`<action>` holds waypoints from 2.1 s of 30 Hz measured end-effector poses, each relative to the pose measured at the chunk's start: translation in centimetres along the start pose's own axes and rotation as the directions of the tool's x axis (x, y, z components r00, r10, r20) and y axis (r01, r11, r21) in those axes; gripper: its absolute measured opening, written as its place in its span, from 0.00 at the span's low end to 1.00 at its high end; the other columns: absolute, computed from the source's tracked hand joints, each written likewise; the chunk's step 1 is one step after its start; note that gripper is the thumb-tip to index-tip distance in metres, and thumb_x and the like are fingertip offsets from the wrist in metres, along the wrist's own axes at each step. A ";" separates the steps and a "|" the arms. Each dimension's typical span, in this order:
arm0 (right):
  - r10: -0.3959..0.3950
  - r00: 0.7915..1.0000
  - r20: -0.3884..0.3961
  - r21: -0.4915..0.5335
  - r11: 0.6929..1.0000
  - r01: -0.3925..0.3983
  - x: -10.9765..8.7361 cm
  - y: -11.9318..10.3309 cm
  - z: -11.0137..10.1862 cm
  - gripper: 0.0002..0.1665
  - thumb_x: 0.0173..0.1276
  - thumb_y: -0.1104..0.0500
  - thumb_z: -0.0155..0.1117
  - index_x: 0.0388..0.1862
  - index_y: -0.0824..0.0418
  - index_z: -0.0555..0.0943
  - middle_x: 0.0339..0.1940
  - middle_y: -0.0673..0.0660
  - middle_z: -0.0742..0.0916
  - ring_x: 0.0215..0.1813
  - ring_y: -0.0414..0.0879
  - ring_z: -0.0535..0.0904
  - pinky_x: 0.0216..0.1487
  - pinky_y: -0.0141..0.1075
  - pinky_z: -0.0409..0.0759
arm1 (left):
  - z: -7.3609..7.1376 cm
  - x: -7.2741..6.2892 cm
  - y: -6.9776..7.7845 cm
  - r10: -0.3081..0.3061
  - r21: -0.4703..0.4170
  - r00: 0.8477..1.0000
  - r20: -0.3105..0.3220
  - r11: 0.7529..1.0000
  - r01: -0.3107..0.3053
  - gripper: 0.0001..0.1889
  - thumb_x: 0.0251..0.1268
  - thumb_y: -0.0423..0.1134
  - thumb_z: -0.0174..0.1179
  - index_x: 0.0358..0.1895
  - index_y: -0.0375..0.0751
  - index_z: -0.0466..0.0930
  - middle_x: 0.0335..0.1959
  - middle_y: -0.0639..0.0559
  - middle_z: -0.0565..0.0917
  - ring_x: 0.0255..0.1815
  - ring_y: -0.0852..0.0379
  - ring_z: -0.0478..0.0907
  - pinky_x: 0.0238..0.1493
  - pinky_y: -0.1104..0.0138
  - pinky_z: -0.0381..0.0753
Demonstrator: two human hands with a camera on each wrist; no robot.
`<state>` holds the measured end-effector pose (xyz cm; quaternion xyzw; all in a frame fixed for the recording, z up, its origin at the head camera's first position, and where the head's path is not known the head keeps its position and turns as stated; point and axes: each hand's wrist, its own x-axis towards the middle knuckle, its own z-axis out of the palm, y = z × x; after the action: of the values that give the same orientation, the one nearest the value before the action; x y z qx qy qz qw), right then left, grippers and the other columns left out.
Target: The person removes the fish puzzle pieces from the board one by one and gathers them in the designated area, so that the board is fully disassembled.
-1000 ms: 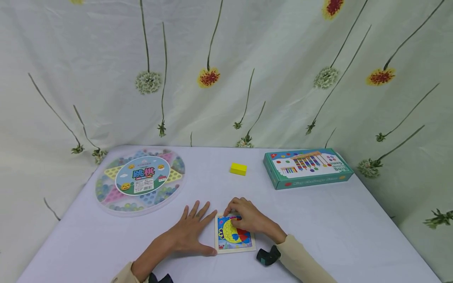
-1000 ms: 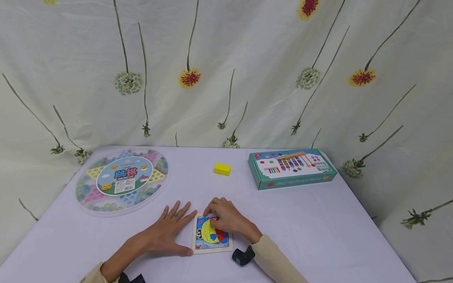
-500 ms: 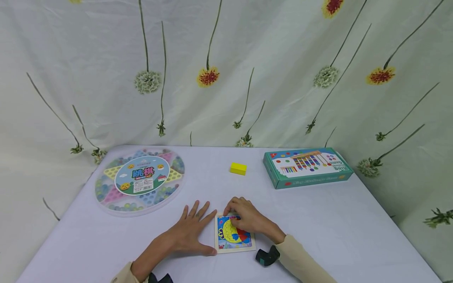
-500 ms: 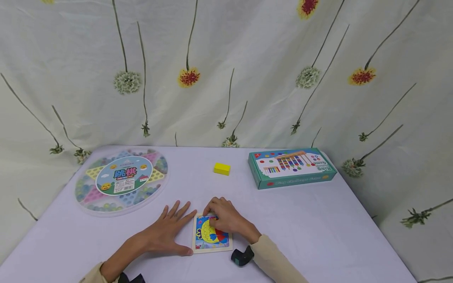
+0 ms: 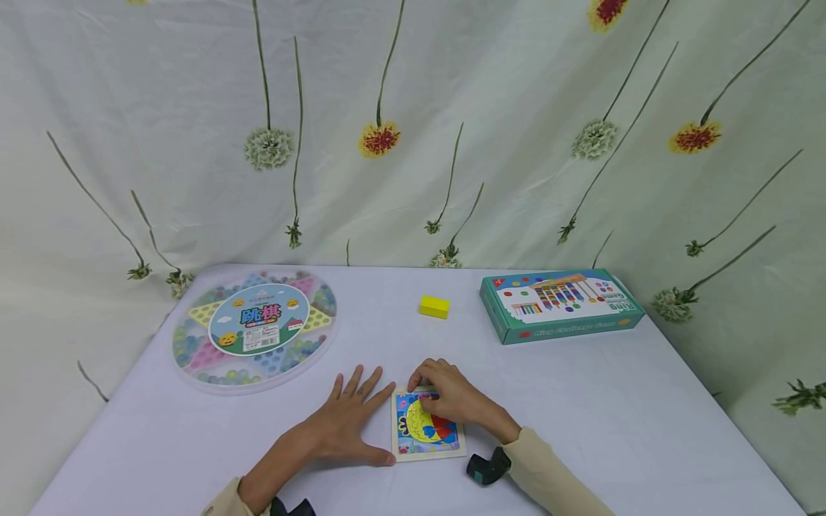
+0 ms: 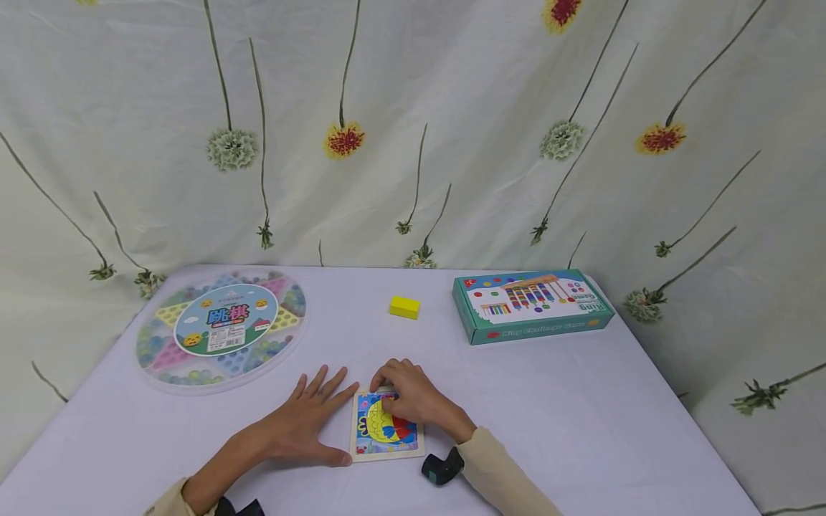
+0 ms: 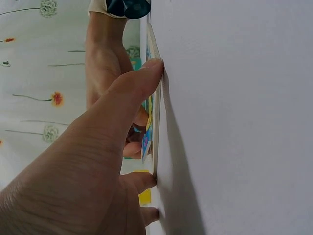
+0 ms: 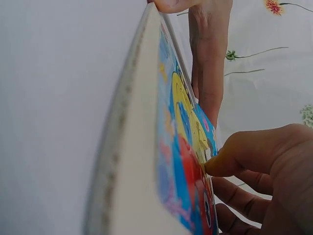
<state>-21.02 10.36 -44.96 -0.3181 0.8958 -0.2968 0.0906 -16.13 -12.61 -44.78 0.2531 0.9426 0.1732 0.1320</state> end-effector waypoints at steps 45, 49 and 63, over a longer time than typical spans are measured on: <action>-0.033 0.998 -0.048 0.273 0.961 0.045 0.1 0.6 0.2 0.09 0.67 0.63 0.62 0.44 0.53 0.84 0.38 0.43 0.85 0.44 0.36 0.78 0.57 0.35 0.76 | 0.2 0.1 -0.1 -0.024 -0.003 1.000 0.010 1.000 0.024 0.57 0.40 0.76 0.61 0.75 0.53 0.54 0.79 0.48 0.45 0.77 0.37 0.32 0.71 0.37 0.30; -0.033 0.996 -0.077 0.277 0.959 0.053 0.1 0.6 0.2 0.08 0.67 0.62 0.63 0.43 0.54 0.84 0.38 0.44 0.86 0.43 0.37 0.78 0.57 0.39 0.76 | 0.0 0.0 0.0 -0.023 -0.014 1.000 0.012 1.000 0.023 0.57 0.41 0.75 0.61 0.75 0.52 0.55 0.79 0.46 0.46 0.77 0.36 0.33 0.71 0.37 0.31; 0.062 0.991 -0.115 0.343 0.939 -0.019 -0.7 1.4 -1.6 0.06 0.67 0.59 0.64 0.41 0.52 0.85 0.35 0.44 0.85 0.42 0.42 0.79 0.52 0.37 0.78 | 0.0 0.0 0.2 -0.022 -0.010 1.000 0.020 1.000 0.022 0.57 0.41 0.76 0.60 0.76 0.52 0.54 0.79 0.46 0.45 0.77 0.36 0.32 0.71 0.38 0.31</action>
<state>-21.81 12.40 -44.55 -0.2602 0.8410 -0.4649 0.0947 -16.04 -12.50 -44.73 0.2437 0.9431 0.1741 0.1444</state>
